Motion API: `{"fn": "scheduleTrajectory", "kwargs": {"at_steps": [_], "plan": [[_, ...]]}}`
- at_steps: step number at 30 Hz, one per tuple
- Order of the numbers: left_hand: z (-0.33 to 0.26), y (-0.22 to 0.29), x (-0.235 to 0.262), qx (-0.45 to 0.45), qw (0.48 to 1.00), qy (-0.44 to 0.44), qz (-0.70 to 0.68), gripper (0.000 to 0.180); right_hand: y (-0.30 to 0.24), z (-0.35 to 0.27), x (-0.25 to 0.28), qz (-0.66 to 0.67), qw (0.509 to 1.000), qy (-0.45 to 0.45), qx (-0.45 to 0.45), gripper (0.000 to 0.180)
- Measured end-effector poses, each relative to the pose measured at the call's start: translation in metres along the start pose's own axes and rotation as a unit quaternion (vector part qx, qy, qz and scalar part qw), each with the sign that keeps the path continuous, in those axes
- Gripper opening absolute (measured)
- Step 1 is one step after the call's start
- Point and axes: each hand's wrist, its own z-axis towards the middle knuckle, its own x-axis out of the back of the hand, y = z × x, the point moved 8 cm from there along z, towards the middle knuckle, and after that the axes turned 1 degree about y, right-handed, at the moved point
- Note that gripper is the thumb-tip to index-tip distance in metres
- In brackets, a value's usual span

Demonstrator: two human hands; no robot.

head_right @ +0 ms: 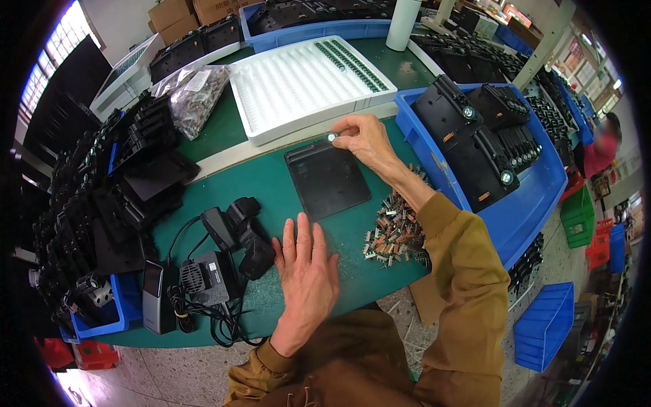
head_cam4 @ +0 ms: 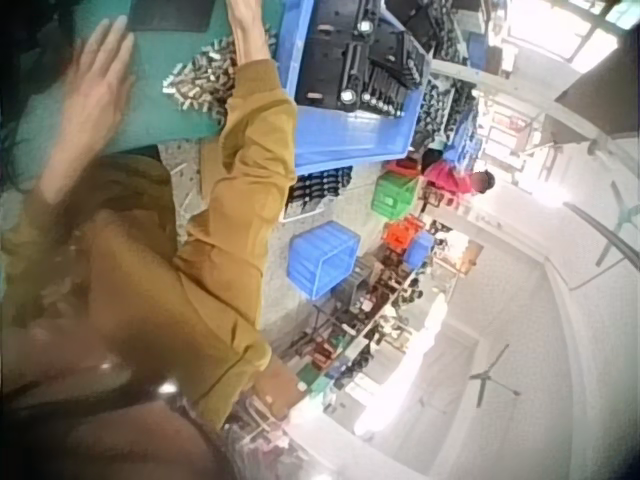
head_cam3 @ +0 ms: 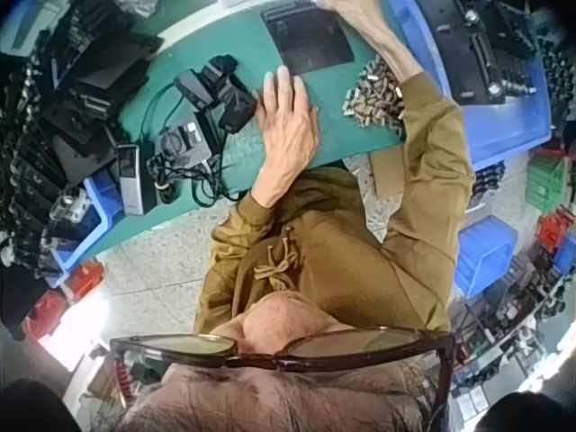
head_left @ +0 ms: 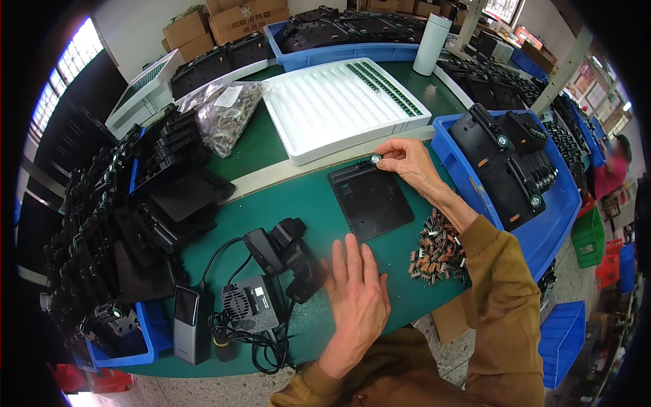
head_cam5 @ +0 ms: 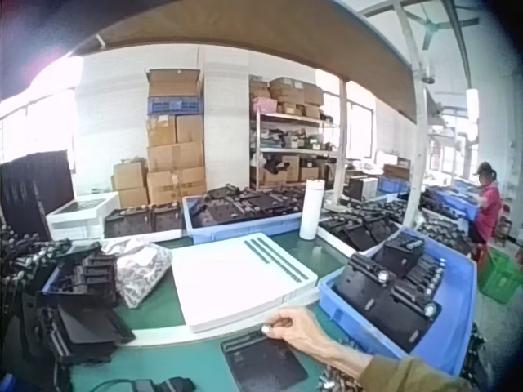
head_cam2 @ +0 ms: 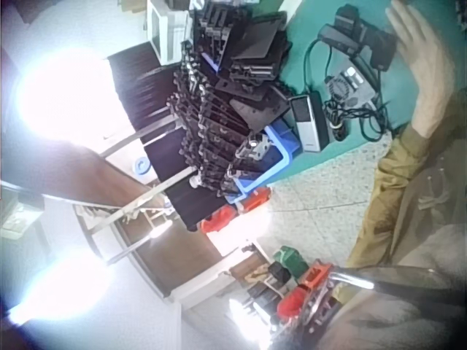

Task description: The person picks up a green circular component from a tray and places it onto a black plastic part. They then select a small metal piece from a pile, insert it into the plastic part, and place the assembled unit into a blue tray.

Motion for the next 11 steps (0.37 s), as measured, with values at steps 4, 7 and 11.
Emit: {"fn": "scheduleTrajectory", "kwargs": {"at_steps": [4, 7, 11], "plan": [[0.0, 0.0, 0.0, -0.003, 1.0, 0.005, -0.005, 0.058, -0.002, 0.001, 0.003, 0.001, 1.0, -0.002, -0.002, 0.024], [0.0, -0.001, 0.0, -0.001, 1.0, 0.0, -0.005, 0.058, -0.008, 0.004, 0.006, -0.038, 0.999, 0.004, 0.024, 0.025], [0.0, -0.001, 0.0, 0.001, 1.0, 0.001, -0.004, 0.058, -0.013, 0.006, -0.002, -0.102, 0.989, -0.042, 0.094, 0.029]]}}
